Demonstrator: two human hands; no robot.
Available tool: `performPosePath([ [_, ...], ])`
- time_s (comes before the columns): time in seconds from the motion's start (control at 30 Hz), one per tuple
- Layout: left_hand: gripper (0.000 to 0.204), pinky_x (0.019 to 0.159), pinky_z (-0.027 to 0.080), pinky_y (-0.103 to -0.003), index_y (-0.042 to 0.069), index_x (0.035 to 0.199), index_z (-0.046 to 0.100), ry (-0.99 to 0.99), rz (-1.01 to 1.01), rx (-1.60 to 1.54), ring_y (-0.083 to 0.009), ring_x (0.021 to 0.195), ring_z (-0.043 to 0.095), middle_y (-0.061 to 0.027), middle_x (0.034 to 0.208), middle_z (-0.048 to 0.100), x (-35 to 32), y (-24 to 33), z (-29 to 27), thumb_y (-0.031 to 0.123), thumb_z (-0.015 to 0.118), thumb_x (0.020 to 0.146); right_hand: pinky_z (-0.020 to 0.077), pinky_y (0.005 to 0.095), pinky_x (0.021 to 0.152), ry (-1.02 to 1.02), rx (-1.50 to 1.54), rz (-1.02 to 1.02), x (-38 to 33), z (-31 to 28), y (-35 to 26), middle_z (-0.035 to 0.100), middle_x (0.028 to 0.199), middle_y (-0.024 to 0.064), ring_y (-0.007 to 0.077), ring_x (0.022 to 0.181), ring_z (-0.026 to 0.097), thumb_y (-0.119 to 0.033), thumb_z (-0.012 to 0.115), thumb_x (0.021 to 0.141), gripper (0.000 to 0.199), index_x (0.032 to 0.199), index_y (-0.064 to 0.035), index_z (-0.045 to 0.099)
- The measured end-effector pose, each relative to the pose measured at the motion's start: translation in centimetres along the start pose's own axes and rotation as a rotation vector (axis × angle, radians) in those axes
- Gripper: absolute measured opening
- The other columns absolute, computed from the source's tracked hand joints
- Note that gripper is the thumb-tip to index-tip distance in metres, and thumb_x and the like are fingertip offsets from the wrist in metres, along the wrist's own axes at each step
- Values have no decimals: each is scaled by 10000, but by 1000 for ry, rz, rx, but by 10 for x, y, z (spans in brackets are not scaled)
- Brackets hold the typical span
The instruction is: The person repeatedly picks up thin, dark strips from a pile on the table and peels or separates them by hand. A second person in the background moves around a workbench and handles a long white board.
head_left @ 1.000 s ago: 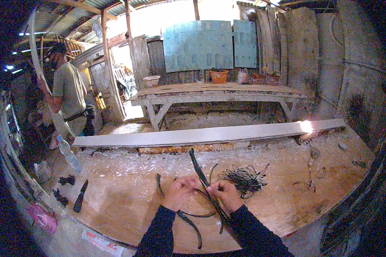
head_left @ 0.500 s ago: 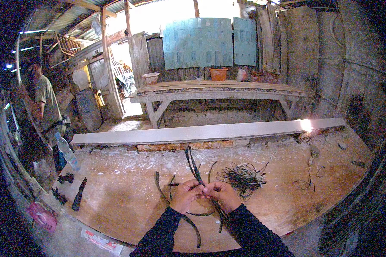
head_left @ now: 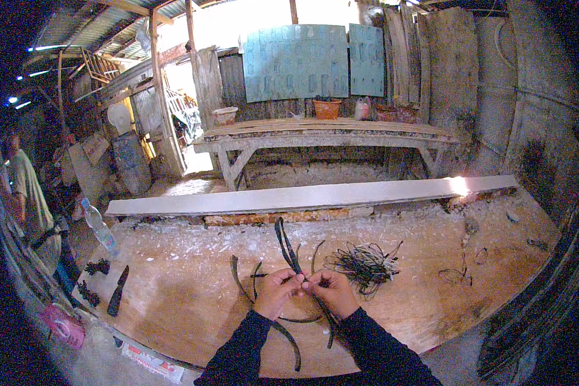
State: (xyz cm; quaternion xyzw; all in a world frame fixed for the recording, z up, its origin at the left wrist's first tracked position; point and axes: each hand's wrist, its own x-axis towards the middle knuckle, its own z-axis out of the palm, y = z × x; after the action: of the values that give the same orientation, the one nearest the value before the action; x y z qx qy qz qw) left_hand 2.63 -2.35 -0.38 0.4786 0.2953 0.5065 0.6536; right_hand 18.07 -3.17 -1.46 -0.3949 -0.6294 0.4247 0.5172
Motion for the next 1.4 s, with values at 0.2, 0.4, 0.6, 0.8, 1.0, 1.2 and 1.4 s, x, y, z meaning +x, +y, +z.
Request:
performPosePath([
  [0.2, 161, 538, 449, -196, 21, 909, 584, 19, -29, 140, -67, 673, 540, -10, 781, 593, -2, 4, -1, 163, 549, 842, 421, 217, 673, 14, 178, 58, -3, 1, -9, 600, 766, 13, 80, 707, 531, -130, 614, 795, 113, 786, -21, 587],
  [0.4, 158, 574, 476, -213, 18, 929, 573, 33, 8, 75, -84, 727, 566, -23, 797, 598, -1, 1, 0, 136, 569, 824, 430, 221, 663, 29, -32, -11, -1, 0, -8, 604, 771, 22, 87, 706, 540, -129, 597, 805, 112, 806, -17, 587],
  [0.6, 172, 602, 498, -233, -13, 931, 580, 94, 19, 116, -114, 735, 580, -55, 836, 607, -2, 3, 7, 125, 563, 828, 438, 234, 642, 76, -210, -99, -5, 0, -16, 601, 753, 33, 94, 700, 547, -102, 594, 795, 89, 805, -14, 600],
  [0.8, 184, 584, 489, -223, -13, 909, 594, 116, 51, 57, -103, 706, 571, -52, 835, 606, -2, 4, 9, 152, 552, 839, 447, 299, 647, 70, -45, -60, 1, 0, -2, 611, 757, 86, 183, 686, 571, -196, 610, 776, 168, 820, -35, 629],
  [1.0, 159, 569, 486, -217, 11, 918, 585, 115, 39, 157, -89, 695, 561, -34, 834, 601, 0, 0, 4, 143, 541, 842, 447, 267, 663, 53, 167, 67, 0, -1, -3, 620, 766, 70, 135, 710, 564, -192, 623, 767, 189, 853, -24, 629],
  [1.2, 137, 539, 478, -209, 18, 941, 548, 154, 155, 159, -92, 709, 565, -30, 844, 593, 3, -4, 2, 90, 544, 825, 453, 261, 676, -6, 257, 72, -1, -2, -11, 623, 780, 55, 125, 736, 571, -159, 628, 760, 165, 857, -26, 626],
  [1.4, 104, 540, 479, -210, 7, 909, 564, 149, 160, 212, -108, 699, 580, -47, 828, 610, 5, -11, -3, 43, 539, 814, 459, 259, 688, 18, 131, 100, 1, -1, -4, 629, 775, 54, 131, 738, 580, -124, 610, 765, 120, 826, -21, 619],
])
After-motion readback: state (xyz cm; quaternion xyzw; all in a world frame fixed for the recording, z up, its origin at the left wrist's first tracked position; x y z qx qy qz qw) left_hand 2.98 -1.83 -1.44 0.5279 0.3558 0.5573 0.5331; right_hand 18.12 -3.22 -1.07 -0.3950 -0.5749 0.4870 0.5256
